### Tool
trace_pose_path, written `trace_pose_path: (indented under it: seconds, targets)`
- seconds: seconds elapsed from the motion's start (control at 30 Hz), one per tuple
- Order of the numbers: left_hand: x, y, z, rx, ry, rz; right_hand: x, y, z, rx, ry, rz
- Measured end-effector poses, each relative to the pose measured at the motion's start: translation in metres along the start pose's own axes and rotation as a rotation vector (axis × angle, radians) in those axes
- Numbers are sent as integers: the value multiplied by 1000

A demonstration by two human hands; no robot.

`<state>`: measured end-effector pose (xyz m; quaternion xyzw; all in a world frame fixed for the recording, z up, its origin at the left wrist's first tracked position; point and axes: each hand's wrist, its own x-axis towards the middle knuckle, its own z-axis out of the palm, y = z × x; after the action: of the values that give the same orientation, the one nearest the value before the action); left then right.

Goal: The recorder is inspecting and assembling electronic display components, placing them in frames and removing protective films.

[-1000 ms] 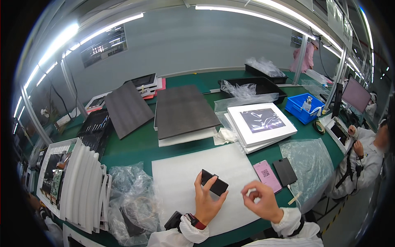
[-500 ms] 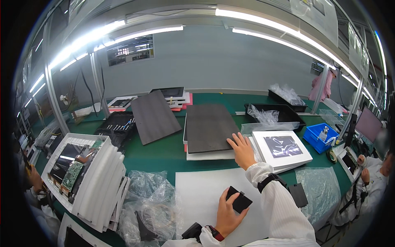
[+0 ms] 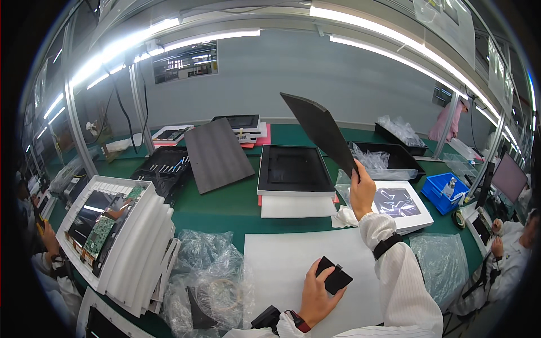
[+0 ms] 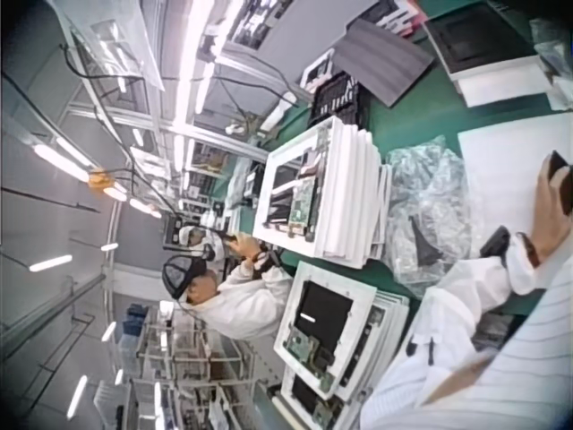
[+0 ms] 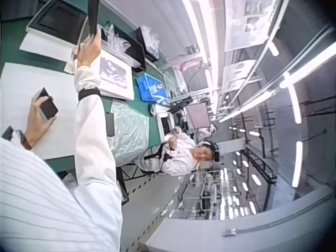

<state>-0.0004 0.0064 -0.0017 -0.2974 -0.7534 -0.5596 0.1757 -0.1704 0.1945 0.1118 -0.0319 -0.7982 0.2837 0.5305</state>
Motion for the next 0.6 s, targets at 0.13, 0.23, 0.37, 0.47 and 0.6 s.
trace_pose_path:
  seconds: [0.13,0.23,0.37,0.47,0.6]
  targets:
    - [0,1,0,2,-20,-2,1,-9,2,29,39,-45]
    - [1,1,0,2,-18,2,3,-22,2,74,28,-68]
    - [1,1,0,1,-15,-14,9,-51,8,65,-150,-96]
    - [0,0,1,-14,0,-42,15,-80,28,55,-219,-274]
    - [-2,-3,3,-49,47,-13,7,-118,68,-62,-330,-524]
